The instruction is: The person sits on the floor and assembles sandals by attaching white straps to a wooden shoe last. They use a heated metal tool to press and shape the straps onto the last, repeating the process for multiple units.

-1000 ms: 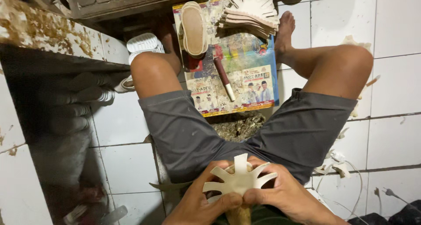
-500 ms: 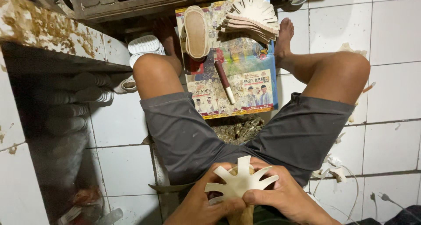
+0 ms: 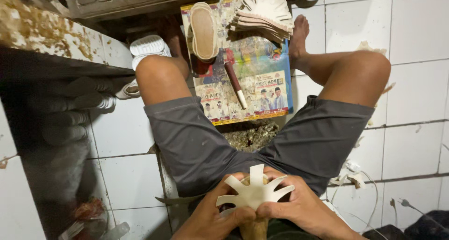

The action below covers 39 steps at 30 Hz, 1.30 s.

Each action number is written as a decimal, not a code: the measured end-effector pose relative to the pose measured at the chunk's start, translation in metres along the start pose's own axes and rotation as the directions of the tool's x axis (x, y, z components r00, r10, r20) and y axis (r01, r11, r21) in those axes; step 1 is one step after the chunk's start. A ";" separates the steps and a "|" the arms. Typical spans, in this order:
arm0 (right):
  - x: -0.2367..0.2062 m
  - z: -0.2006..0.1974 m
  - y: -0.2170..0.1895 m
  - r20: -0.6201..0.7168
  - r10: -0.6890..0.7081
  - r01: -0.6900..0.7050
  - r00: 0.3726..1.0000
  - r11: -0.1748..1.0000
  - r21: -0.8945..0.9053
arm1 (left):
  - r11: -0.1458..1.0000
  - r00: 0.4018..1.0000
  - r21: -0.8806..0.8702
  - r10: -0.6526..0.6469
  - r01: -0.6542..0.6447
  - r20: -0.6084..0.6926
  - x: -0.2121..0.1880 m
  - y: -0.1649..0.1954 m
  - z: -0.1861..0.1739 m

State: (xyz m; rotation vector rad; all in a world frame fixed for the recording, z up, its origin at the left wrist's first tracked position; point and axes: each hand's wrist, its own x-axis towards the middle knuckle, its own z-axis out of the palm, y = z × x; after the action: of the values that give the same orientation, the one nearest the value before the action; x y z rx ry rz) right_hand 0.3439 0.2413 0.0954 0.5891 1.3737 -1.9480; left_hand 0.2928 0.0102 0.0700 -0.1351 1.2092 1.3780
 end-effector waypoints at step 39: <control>0.014 -0.019 0.050 0.073 0.000 -0.011 0.997 0.988 0.156 | 0.967 0.954 -0.043 0.240 -0.251 -0.179 -0.011 -0.034 0.000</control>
State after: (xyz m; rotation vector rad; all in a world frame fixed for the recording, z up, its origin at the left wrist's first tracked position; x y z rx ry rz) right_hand 0.3713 0.2448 0.0474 0.5880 1.1813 -2.0651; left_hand 0.3225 -0.0066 0.0592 -0.1565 1.3594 1.6511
